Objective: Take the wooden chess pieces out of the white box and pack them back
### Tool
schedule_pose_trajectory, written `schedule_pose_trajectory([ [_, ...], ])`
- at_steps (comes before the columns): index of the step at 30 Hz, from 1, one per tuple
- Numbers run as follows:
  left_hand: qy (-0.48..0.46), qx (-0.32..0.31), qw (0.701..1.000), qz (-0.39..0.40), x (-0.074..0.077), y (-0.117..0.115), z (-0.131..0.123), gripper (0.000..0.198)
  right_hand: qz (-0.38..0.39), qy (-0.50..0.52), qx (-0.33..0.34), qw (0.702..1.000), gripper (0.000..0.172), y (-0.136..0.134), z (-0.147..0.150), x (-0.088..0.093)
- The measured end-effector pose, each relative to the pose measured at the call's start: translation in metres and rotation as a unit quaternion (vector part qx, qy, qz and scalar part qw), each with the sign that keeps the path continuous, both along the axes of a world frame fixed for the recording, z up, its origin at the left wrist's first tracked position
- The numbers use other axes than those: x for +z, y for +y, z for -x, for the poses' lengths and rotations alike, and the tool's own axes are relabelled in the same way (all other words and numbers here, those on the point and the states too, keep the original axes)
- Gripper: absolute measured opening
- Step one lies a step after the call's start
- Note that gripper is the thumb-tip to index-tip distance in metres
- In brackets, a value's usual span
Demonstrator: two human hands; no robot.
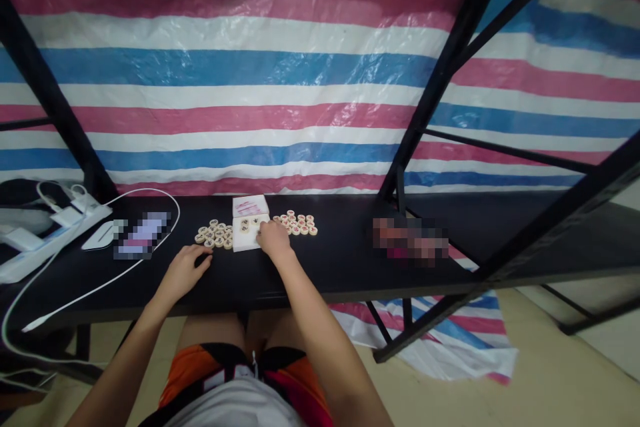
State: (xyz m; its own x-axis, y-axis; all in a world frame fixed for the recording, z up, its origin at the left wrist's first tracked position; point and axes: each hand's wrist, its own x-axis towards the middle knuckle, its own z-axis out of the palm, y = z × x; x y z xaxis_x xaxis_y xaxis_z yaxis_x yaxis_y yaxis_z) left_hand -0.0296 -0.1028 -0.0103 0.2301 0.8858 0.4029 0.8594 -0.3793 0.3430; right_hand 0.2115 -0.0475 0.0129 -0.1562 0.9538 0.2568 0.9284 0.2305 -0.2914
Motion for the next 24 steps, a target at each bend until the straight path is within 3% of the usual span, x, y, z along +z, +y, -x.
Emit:
schedule_pose_trajectory([
  [4,0.013,-0.022,1.000,0.017,0.003,-0.005,-0.007,0.024,0.009,-0.004,-0.003,1.000,0.017,0.004,0.007,0.009],
  [8,-0.032,-0.054,0.997,0.048,0.003,-0.011,-0.018,0.024,-0.070,0.119,0.060,0.989,0.014,-0.025,0.012,0.014],
  [12,-0.072,-0.079,0.992,0.070,-0.002,-0.014,-0.027,0.021,-0.080,0.191,0.152,0.966,0.012,-0.065,0.015,-0.003],
  [17,-0.086,-0.111,0.987,0.076,-0.003,-0.019,-0.027,0.032,-0.031,0.211,0.154,0.965,0.011,-0.082,0.013,-0.028],
  [20,-0.061,-0.161,0.982,0.073,0.003,-0.025,-0.026,0.039,-0.026,0.193,0.180,0.964,0.015,-0.081,0.012,-0.029],
  [24,-0.022,-0.176,0.982,0.066,0.008,-0.028,-0.029,0.031,-0.033,0.195,0.198,0.960,0.020,-0.082,0.011,-0.025],
])
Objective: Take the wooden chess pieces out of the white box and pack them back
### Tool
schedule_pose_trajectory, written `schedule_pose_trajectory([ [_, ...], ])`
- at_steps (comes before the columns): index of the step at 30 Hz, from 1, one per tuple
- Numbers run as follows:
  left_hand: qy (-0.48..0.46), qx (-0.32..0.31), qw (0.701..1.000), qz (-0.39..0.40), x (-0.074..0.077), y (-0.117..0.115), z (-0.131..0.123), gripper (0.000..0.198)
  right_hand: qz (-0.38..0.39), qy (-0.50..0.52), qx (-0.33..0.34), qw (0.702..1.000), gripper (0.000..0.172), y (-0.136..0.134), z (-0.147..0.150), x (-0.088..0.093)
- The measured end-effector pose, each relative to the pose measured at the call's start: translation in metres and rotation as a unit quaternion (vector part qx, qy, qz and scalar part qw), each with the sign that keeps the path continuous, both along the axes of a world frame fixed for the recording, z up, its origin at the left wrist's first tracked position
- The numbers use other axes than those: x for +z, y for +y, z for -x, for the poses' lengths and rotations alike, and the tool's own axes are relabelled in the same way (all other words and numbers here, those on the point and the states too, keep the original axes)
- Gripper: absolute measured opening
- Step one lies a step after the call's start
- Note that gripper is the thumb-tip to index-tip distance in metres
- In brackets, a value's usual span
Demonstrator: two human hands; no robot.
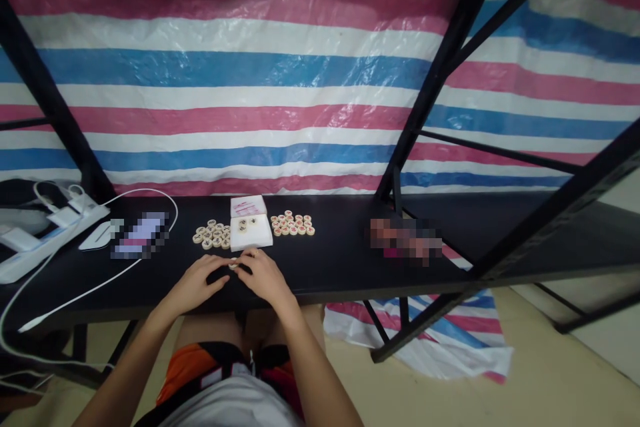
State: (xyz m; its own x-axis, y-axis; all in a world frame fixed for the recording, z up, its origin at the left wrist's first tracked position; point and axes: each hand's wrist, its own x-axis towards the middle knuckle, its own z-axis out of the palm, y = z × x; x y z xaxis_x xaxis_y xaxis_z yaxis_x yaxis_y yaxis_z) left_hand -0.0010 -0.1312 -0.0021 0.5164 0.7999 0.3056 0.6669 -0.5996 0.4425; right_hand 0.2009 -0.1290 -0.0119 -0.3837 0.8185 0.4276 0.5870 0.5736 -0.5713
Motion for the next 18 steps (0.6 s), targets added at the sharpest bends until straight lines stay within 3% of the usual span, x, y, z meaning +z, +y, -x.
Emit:
schedule_pose_trajectory([
  [4,0.015,0.075,0.997,-0.032,-0.004,0.003,-0.002,0.025,0.018,0.033,-0.023,0.999,0.025,0.001,-0.001,-0.001],
  [10,0.052,0.190,0.977,-0.080,-0.013,0.007,-0.002,0.026,0.017,0.084,-0.046,0.995,0.019,0.008,-0.003,-0.008],
  [18,0.081,0.174,0.980,-0.045,-0.009,0.011,-0.002,0.035,0.018,0.073,-0.036,0.997,0.018,0.006,-0.001,-0.007],
])
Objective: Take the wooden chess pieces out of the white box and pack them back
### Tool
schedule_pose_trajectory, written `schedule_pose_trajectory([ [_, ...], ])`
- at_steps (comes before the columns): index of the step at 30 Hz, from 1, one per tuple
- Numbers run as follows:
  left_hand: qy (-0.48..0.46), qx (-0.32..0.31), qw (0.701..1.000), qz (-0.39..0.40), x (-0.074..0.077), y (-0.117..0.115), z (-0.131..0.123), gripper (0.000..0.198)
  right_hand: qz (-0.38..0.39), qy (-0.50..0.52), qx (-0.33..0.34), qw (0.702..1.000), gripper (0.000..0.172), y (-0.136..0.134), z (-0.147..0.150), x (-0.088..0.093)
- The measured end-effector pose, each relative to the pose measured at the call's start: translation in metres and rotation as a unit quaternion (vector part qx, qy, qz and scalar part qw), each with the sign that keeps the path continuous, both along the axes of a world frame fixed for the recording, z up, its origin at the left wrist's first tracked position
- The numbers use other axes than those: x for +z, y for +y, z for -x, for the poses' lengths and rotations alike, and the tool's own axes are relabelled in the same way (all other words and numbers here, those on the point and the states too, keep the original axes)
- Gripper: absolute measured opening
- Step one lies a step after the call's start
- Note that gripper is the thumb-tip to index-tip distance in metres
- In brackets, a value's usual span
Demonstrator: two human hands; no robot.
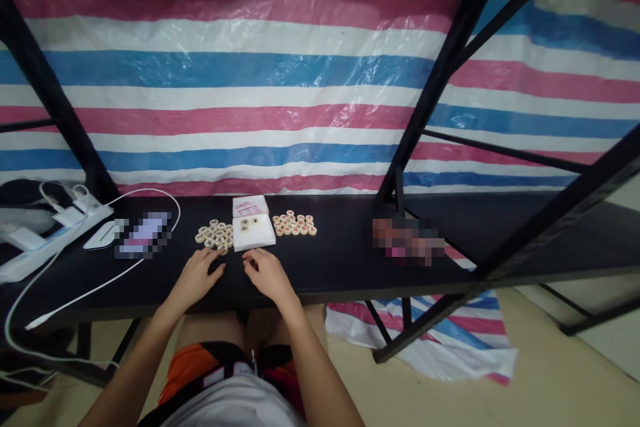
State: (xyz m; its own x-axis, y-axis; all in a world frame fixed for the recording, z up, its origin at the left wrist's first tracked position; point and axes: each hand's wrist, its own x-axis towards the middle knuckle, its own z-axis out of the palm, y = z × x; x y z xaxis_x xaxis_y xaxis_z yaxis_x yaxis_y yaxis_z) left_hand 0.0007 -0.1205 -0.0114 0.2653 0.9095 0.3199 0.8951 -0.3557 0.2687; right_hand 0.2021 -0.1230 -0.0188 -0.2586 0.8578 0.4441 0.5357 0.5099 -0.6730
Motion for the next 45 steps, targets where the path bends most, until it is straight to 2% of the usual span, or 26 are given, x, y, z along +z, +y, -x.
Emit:
schedule_pose_trajectory([
  [8,-0.034,-0.031,0.999,0.007,0.000,0.020,-0.001,0.035,0.005,-0.013,-0.002,1.000,0.019,-0.002,0.001,0.003],
  [11,-0.039,-0.035,0.999,-0.008,0.000,0.018,-0.002,0.034,0.000,-0.017,-0.007,1.000,0.019,-0.003,0.000,0.003],
  [20,-0.040,0.010,0.999,-0.012,0.006,0.007,-0.001,0.023,-0.009,-0.019,-0.008,1.000,0.018,-0.002,0.001,-0.002],
  [25,-0.022,0.008,1.000,-0.014,0.007,0.006,0.000,0.025,-0.048,-0.002,-0.022,0.999,0.019,-0.001,0.000,0.005],
  [28,-0.020,0.037,0.999,-0.025,0.007,0.007,0.000,0.026,-0.071,-0.038,-0.062,0.995,0.019,0.013,-0.001,0.019],
  [31,-0.011,0.065,0.997,-0.032,0.007,0.007,0.000,0.026,-0.051,-0.133,-0.089,0.986,0.024,0.041,0.002,0.033],
  [35,-0.003,0.081,0.996,-0.024,0.006,0.008,0.000,0.026,0.012,-0.250,-0.048,0.967,0.028,0.079,0.009,0.043],
  [40,0.006,0.086,0.996,-0.010,0.007,0.009,0.000,0.027,0.051,-0.314,-0.025,0.948,0.026,0.096,0.018,0.042],
  [45,0.002,0.091,0.996,-0.010,0.006,0.008,-0.001,0.027,0.020,-0.324,-0.043,0.945,0.025,0.097,0.021,0.032],
])
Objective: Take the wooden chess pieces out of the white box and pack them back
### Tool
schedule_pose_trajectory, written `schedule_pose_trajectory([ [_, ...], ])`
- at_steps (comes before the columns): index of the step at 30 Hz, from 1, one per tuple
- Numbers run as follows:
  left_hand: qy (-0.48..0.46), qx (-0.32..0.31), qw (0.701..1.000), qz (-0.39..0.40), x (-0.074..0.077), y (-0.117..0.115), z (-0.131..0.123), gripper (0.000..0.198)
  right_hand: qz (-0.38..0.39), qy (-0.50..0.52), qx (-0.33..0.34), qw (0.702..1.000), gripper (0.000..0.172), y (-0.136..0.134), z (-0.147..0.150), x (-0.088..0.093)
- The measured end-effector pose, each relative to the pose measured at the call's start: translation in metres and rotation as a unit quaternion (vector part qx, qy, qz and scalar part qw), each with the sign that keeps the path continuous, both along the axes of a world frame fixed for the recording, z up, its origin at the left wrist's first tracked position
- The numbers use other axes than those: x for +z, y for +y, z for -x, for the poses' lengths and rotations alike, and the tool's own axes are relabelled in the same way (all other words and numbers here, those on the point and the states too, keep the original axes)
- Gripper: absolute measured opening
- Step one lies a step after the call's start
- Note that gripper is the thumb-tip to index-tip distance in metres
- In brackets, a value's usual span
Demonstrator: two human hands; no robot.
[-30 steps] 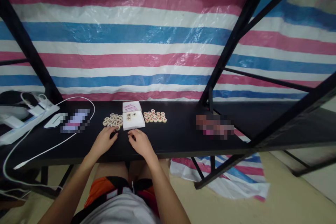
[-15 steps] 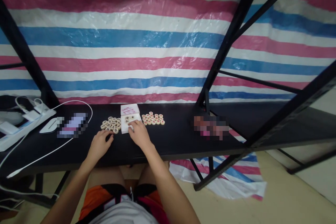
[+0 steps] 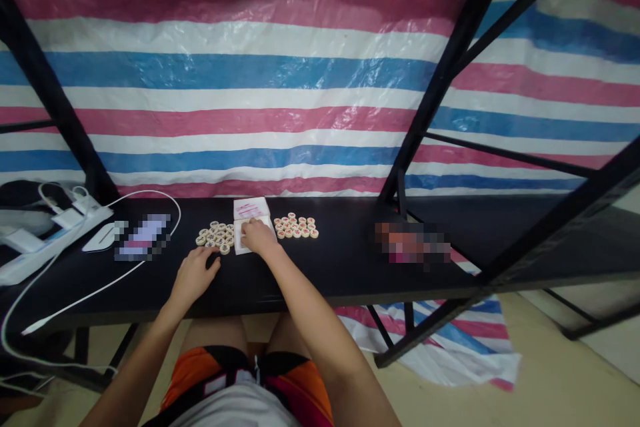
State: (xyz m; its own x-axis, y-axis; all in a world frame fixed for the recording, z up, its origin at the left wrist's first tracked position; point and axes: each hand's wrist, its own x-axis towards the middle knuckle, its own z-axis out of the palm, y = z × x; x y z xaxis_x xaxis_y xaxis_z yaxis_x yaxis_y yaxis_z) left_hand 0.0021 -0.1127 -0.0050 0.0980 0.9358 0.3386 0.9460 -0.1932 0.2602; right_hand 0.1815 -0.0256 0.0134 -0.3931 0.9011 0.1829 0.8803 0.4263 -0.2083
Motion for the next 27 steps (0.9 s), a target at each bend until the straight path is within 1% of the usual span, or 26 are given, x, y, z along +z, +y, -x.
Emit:
schedule_pose_trajectory([
  [3,0.000,-0.002,1.000,-0.002,-0.001,0.000,0.000,0.027,-0.013,0.027,0.004,1.000,0.018,0.005,0.001,-0.007],
  [5,0.004,-0.004,1.000,-0.002,-0.001,0.001,0.001,0.028,-0.012,0.051,0.007,0.999,0.014,0.009,0.001,-0.009],
  [7,0.009,-0.006,1.000,-0.003,-0.001,0.001,0.001,0.029,-0.018,0.080,0.003,0.997,0.011,0.011,0.001,-0.006],
  [9,0.013,-0.005,1.000,-0.004,-0.001,0.000,0.001,0.030,-0.042,0.127,-0.004,0.991,0.010,0.006,-0.003,0.001],
  [12,0.014,0.007,1.000,-0.014,0.001,0.000,0.000,0.030,-0.102,0.236,-0.003,0.966,0.009,-0.019,-0.012,0.010],
  [13,0.012,0.015,1.000,-0.019,0.001,-0.001,0.000,0.029,-0.117,0.275,0.003,0.954,0.009,-0.031,-0.016,0.010],
  [15,0.001,0.021,0.999,-0.026,0.002,-0.001,0.001,0.027,-0.116,0.330,0.029,0.937,0.008,-0.058,-0.023,0.004],
  [17,-0.023,-0.013,0.999,-0.024,0.001,-0.002,0.001,0.025,-0.082,0.344,0.056,0.934,0.008,-0.080,-0.027,-0.010],
  [19,-0.054,-0.084,0.995,-0.017,0.001,-0.004,0.001,0.025,-0.049,0.340,0.049,0.938,0.007,-0.093,-0.027,-0.023],
  [21,-0.078,-0.155,0.985,-0.005,0.002,-0.005,0.001,0.026,-0.032,0.315,0.054,0.947,0.007,-0.098,-0.026,-0.031],
  [24,-0.081,-0.217,0.973,0.017,0.004,-0.008,0.000,0.032,-0.023,0.292,0.086,0.952,0.015,-0.101,-0.025,-0.030],
  [27,-0.063,-0.242,0.968,0.030,0.006,-0.009,0.000,0.035,-0.008,0.308,0.120,0.944,0.025,-0.102,-0.027,-0.026],
])
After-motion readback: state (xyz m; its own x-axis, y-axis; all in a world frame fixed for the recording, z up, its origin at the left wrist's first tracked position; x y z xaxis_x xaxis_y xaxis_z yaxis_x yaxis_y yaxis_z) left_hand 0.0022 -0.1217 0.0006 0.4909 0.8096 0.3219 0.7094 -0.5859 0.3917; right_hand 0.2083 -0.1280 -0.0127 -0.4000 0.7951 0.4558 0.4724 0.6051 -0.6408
